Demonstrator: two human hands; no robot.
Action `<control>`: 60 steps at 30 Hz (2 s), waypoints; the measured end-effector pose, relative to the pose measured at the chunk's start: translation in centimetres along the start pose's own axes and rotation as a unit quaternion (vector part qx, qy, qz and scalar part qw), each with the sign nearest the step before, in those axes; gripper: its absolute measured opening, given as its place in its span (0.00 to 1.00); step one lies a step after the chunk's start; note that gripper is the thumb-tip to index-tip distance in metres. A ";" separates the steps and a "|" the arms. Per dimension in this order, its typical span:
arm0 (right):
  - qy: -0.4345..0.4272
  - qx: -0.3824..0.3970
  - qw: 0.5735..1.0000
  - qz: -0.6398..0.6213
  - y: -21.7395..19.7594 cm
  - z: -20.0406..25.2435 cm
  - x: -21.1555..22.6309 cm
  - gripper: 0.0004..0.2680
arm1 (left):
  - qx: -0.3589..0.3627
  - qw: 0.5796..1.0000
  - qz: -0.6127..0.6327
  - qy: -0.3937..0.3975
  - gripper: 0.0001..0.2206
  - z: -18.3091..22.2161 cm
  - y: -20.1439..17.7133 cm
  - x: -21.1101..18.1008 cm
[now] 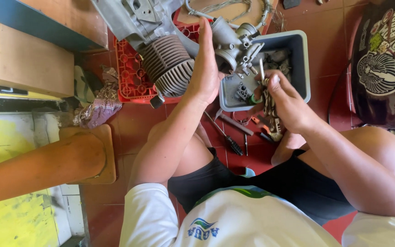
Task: Assembling the throttle slide and spring into a motorcycle carburetor body.
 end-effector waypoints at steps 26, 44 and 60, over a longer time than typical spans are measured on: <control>-0.160 0.028 0.927 0.338 -1.1 2.5 1.6 0.17 | 0.092 0.969 0.188 0.132 0.28 -0.1 -1.1 1.3; -0.181 0.032 0.919 0.348 -0.9 2.9 1.5 0.17 | 0.115 0.966 0.179 0.147 0.30 0.7 -0.3 1.0; -0.174 0.058 0.930 0.318 -0.7 3.1 1.8 0.16 | 0.115 0.928 0.242 0.259 0.26 0.3 0.0 1.8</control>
Point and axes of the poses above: each hand's wrist, its own z-axis away from the middle knuckle, its own y-axis out of the palm, x = y × z, the point moved 1 cm from there along -z, towards the middle knuckle, and after that the axes turned 11 degrees about -z, right-handed, at the moved point
